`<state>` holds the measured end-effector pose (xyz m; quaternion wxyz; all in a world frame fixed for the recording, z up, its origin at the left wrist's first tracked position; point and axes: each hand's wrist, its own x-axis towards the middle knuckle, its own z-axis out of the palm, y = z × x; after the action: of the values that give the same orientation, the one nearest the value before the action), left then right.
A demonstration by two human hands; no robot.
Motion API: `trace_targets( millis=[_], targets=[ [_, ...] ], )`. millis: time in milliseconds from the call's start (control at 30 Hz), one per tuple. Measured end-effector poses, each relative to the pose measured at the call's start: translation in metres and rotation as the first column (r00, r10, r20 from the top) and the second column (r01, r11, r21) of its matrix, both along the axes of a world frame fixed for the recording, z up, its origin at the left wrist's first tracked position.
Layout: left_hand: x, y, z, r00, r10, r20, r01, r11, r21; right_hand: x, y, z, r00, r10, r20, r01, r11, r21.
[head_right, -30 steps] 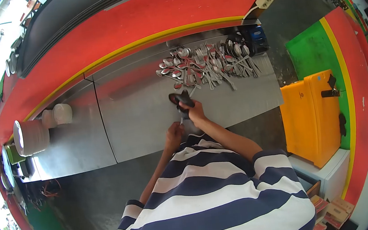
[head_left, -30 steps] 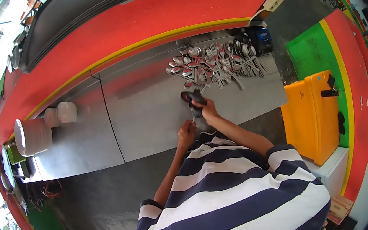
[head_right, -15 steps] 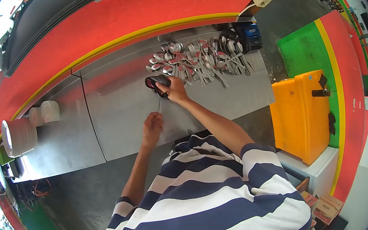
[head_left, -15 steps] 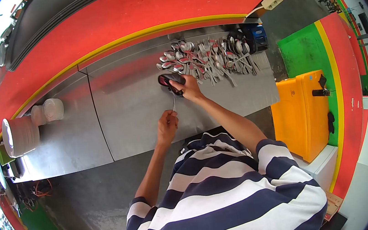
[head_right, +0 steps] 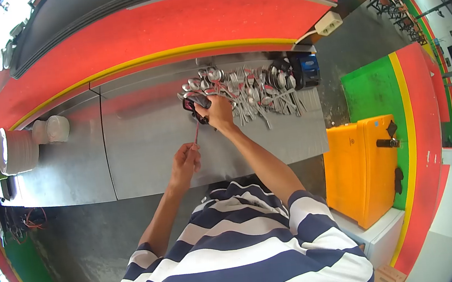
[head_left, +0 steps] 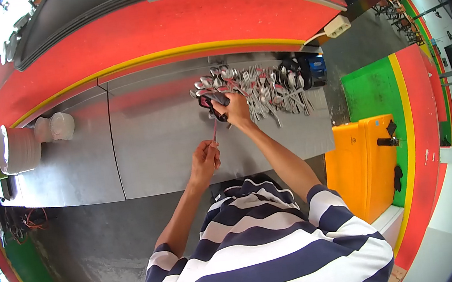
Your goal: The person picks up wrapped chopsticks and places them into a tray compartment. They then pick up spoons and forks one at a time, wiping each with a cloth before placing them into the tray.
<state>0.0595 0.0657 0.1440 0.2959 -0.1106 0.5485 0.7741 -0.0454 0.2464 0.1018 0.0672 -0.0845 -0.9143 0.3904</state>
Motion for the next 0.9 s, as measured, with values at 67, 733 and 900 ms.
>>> trace_targets(
  millis=[67, 733, 900],
  targets=[
    [0.004, 0.009, -0.004, 1.000, 0.008, -0.027, -0.008, 1.000, -0.025, 0.000, 0.011, -0.004, 0.998, 0.023, 0.053, -0.026, 0.998, 0.048],
    [0.160, 0.256, -0.016, 0.983, -0.039, 0.180, -0.063, 0.847, 0.528, 0.220, 0.250, 0.012, 0.902, 0.432, 0.016, -0.016, 0.069, -0.997],
    [0.182, 0.313, -0.009, 0.947, 0.079, 0.311, -0.159, 0.957, 0.242, 0.249, 0.289, -0.009, 0.899, 0.379, 0.220, 0.111, 0.289, -0.951]
  ],
)
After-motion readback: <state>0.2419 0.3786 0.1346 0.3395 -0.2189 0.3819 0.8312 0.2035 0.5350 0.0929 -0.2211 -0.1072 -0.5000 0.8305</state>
